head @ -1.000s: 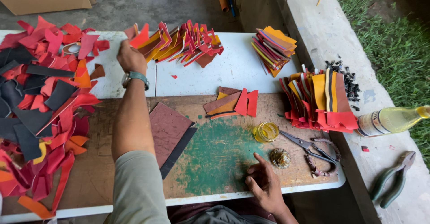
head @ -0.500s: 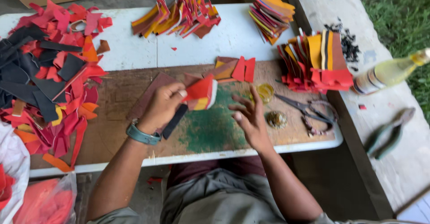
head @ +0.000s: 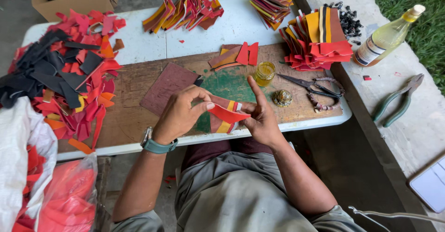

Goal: The person assembles small multi-colored craft pieces by applying a yellow substance from a jar to the edges and pressing them together. They handle the pieces one at a time, repeatedly applying the substance and stacking the finished units on the table.

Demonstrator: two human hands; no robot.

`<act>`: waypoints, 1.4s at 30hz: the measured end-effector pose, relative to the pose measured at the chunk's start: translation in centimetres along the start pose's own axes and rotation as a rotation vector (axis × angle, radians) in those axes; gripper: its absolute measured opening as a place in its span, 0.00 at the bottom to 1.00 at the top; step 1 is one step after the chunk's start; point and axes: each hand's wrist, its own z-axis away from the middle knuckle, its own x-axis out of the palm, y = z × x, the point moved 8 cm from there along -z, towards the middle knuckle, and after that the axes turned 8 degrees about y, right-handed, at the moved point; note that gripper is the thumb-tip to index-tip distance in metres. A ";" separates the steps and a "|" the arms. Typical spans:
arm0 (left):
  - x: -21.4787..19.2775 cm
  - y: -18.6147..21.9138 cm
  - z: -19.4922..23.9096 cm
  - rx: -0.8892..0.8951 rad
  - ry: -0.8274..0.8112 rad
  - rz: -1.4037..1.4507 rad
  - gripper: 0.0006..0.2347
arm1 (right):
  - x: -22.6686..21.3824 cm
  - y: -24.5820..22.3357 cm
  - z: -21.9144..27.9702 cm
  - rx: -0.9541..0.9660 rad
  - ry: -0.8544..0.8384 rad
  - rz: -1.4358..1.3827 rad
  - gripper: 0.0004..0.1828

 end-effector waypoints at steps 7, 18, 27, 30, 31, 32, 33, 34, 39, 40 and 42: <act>0.5 -1.3 0.3 -0.278 -0.066 -0.009 0.07 | 1.1 -1.0 0.0 0.016 -0.004 0.071 0.54; 2.8 -3.6 3.0 -0.303 0.119 0.570 0.19 | -0.7 0.8 -0.8 -0.004 0.250 0.102 0.46; 8.4 -7.0 7.5 -0.473 0.320 0.624 0.15 | 0.4 1.5 -0.5 -0.069 0.175 0.214 0.45; 8.4 -6.2 7.3 -0.395 0.303 0.607 0.15 | 0.7 1.5 -0.1 -0.099 0.155 0.251 0.47; 8.5 -6.0 7.2 -0.393 0.312 0.609 0.15 | 0.7 1.5 0.1 -0.096 0.164 0.271 0.48; 8.5 -5.9 7.2 -0.388 0.322 0.611 0.14 | 1.0 1.6 0.2 -0.095 0.174 0.291 0.48; 8.3 -5.8 7.2 -0.383 0.332 0.613 0.14 | 1.2 1.5 0.2 -0.094 0.183 0.312 0.49; 8.2 -5.9 7.2 -0.393 0.349 0.613 0.13 | 1.2 1.1 0.2 -0.088 0.169 0.322 0.51; 8.0 -8.0 7.8 -0.527 0.353 0.711 0.10 | -4.9 -6.3 -1.6 -0.446 0.300 0.751 0.52; 7.9 -8.2 8.0 -0.518 0.335 0.758 0.09 | -6.6 -8.1 -2.4 -0.560 0.354 0.924 0.47; 7.1 -8.6 7.9 -0.487 0.297 0.844 0.10 | -9.4 -7.6 -5.3 -0.403 0.222 1.335 0.37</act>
